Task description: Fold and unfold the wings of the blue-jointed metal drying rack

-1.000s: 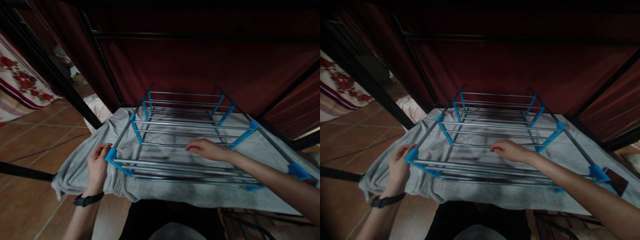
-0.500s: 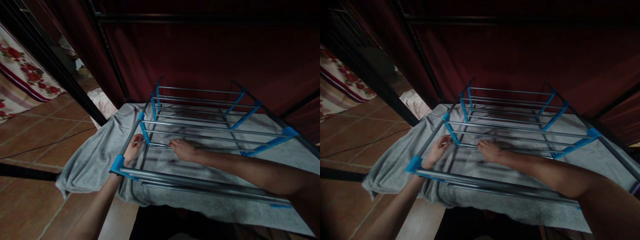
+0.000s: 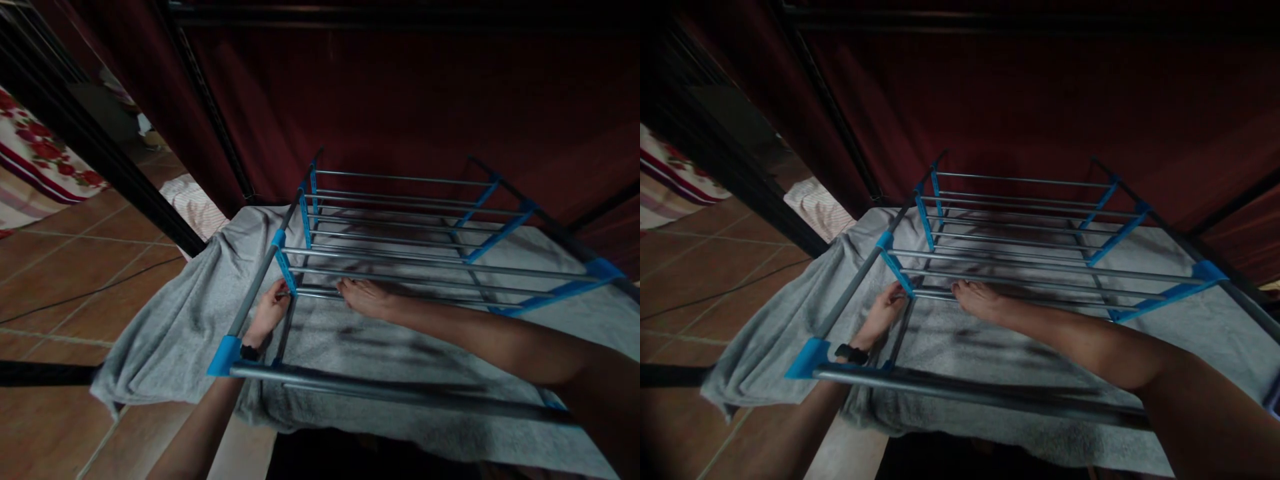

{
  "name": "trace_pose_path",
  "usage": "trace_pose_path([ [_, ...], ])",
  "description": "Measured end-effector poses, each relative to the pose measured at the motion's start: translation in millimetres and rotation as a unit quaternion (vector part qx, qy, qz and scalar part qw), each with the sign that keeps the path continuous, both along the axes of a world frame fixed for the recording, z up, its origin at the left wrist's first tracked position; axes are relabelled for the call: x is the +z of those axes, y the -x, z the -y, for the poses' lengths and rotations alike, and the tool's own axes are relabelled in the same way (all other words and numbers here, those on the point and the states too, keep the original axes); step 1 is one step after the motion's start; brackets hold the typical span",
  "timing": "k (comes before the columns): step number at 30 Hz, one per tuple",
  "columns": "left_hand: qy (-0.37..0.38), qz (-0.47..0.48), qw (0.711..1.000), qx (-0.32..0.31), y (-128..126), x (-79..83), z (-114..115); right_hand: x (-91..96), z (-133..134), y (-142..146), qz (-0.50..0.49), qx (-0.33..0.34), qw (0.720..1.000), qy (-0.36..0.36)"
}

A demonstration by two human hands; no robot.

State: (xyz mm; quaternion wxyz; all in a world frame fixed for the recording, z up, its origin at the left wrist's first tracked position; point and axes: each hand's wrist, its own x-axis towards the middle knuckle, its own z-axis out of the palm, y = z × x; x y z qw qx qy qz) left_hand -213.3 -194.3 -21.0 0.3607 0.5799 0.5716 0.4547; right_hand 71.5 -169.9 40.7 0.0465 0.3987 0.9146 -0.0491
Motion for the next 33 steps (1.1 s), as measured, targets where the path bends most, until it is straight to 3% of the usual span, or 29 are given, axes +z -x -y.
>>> trace_pose_path([
  [5,0.031,0.026,0.999,0.009,1,-21.2,3,19.4,-7,-4,-0.024,-0.017,0.999,-0.018],
  [10,0.033,0.021,0.999,0.024,0,-30.3,5,22.3,-3,-8,-0.025,-0.009,0.999,0.044],
  [13,0.021,0.020,0.999,0.029,-4,-25.5,4,23.2,-1,-10,-0.032,-0.011,0.998,0.057],
  [21,-0.040,0.028,0.999,-0.014,-17,5.7,-15,19.5,-5,-11,-0.044,-0.020,0.996,0.069],
  [33,-0.046,0.052,0.997,0.024,-13,-4.4,-31,5.6,-11,-1,-0.086,-0.051,0.991,0.087],
])
